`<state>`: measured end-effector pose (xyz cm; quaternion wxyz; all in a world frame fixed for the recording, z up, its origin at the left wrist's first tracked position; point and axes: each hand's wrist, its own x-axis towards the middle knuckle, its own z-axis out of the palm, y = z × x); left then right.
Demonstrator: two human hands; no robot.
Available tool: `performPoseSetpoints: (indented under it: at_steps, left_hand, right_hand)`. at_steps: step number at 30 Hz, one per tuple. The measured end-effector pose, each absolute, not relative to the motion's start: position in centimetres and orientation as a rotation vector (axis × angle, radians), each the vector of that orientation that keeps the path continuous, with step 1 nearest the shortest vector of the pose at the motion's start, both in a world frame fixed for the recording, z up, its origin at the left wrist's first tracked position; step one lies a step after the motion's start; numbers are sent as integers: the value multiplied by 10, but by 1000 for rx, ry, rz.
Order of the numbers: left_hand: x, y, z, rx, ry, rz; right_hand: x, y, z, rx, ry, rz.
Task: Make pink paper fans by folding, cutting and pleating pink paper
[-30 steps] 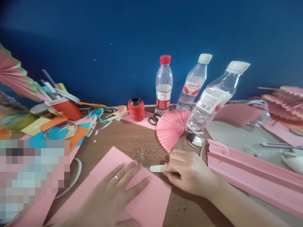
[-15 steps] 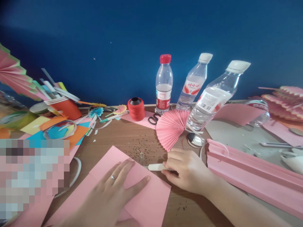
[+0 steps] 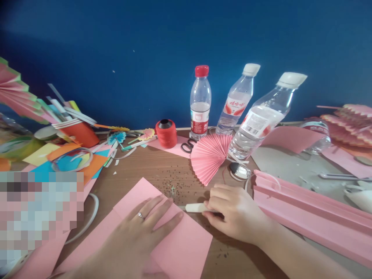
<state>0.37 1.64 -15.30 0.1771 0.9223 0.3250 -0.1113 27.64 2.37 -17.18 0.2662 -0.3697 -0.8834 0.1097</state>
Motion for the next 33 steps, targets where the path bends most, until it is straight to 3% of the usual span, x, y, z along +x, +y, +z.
performPoseSetpoints:
  at_steps: [23,33]
  left_hand:
    - [8,16,-150,2610,966,-350]
    - [2,11,-161,2607,951,-205]
  right_hand:
    - [268,31,-173,-984,-2384,294]
    - [268,28,-170,-983,-2380,286]
